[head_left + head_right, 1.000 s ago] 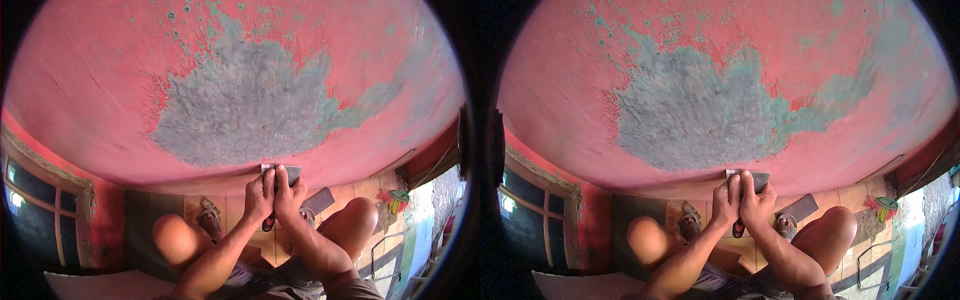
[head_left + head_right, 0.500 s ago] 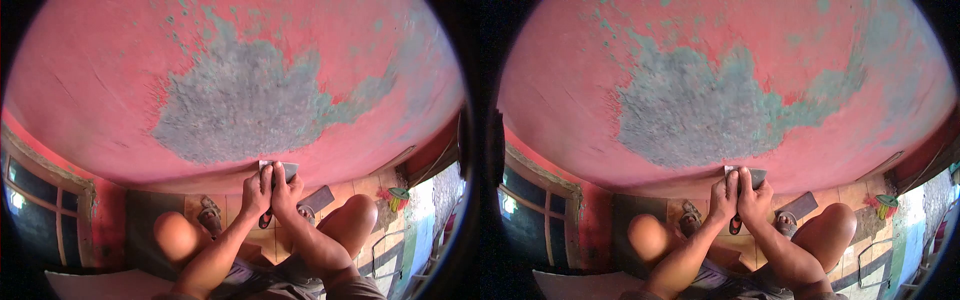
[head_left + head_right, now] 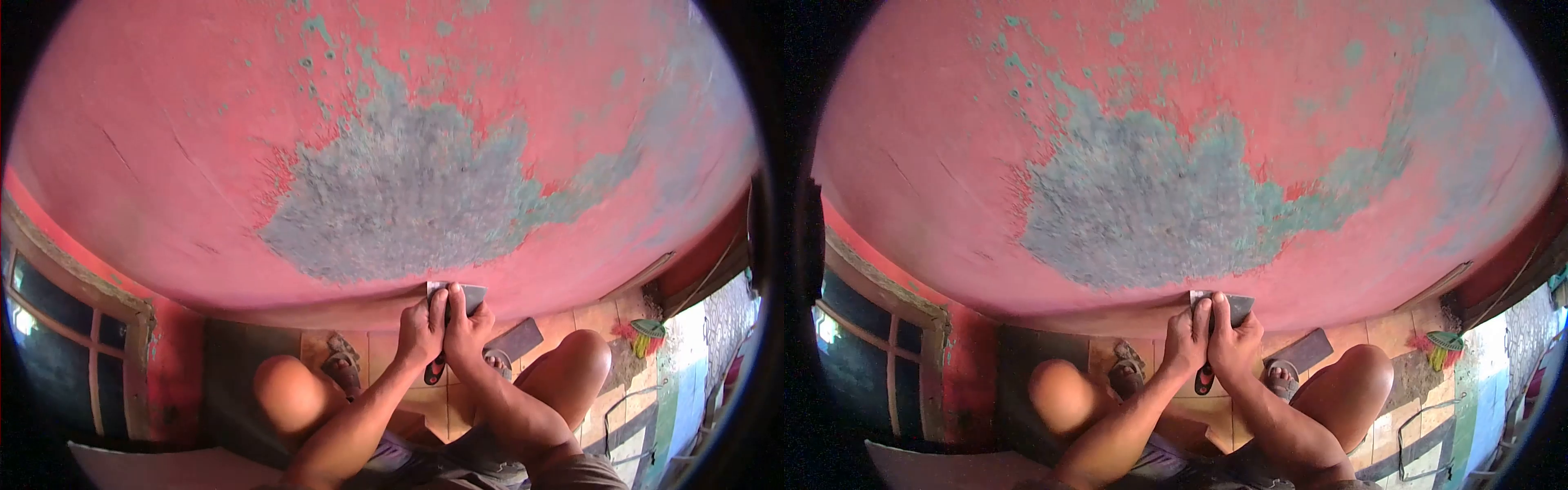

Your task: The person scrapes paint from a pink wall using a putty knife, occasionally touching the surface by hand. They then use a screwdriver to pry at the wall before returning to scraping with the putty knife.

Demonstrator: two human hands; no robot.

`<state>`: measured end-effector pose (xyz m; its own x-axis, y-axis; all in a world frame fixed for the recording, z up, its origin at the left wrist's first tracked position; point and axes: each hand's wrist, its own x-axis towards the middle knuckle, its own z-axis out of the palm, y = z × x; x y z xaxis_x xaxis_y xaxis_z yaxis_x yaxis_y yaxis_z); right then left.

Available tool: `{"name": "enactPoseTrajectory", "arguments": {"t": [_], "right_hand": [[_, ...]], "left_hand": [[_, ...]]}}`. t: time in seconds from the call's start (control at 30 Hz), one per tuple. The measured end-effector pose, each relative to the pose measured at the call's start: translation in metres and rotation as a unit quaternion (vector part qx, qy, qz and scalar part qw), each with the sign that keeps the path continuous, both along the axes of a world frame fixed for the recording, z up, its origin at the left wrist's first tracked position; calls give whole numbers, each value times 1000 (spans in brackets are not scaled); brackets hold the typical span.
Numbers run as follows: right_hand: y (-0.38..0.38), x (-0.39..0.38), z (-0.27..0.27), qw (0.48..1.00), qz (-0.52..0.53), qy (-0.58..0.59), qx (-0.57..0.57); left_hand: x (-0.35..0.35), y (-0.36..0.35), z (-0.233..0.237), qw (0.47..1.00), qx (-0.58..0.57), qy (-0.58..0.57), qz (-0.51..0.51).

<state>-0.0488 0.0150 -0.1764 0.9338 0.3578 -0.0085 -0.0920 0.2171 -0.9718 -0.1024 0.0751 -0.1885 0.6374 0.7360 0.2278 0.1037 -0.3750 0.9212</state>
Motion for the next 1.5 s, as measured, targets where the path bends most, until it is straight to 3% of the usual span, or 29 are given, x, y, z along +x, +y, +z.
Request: {"name": "enactPoseTrajectory", "arguments": {"t": [0.43,0.53,0.63,0.73,0.77,0.8,1.07,1.1,1.13,1.2,1.33,1.4,1.43,1.5], "right_hand": [[-2,9,2,1000,7,-18,2],[-3,8,2,999,3,-45,-17],[0,5,-8,999,8,-8,31],[-1,9,13,999,26,-41,11],[-3,7,8,999,22,-37,-2],[-5,5,5,999,17,-32,-15],[3,8,16,999,8,-37,18],[4,12,24,999,11,-35,13],[2,12,28,999,15,-31,8],[1,11,16,999,16,-30,-9],[2,6,4,1000,8,-8,-2],[2,5,11,1000,-2,-2,8],[-2,5,15,1000,15,14,-3],[-6,8,34,998,48,45,-22]], "left_hand": [[5,-4,-7,999,-52,-7,-11],[6,-3,-9,999,-30,-28,-11],[5,-1,-11,999,25,-48,-4],[7,0,-7,1000,-14,-24,3],[6,2,1,997,71,0,0],[7,2,5,999,-7,-35,-7],[8,-1,12,999,9,-38,15],[7,2,19,997,73,1,4],[10,2,26,997,43,-58,3],[4,3,13,999,34,9,-12],[4,1,1,1000,6,-14,9],[5,-4,11,999,-12,-30,16],[5,-1,9,999,41,-4,14],[2,-2,17,1000,-5,2,0]]}}
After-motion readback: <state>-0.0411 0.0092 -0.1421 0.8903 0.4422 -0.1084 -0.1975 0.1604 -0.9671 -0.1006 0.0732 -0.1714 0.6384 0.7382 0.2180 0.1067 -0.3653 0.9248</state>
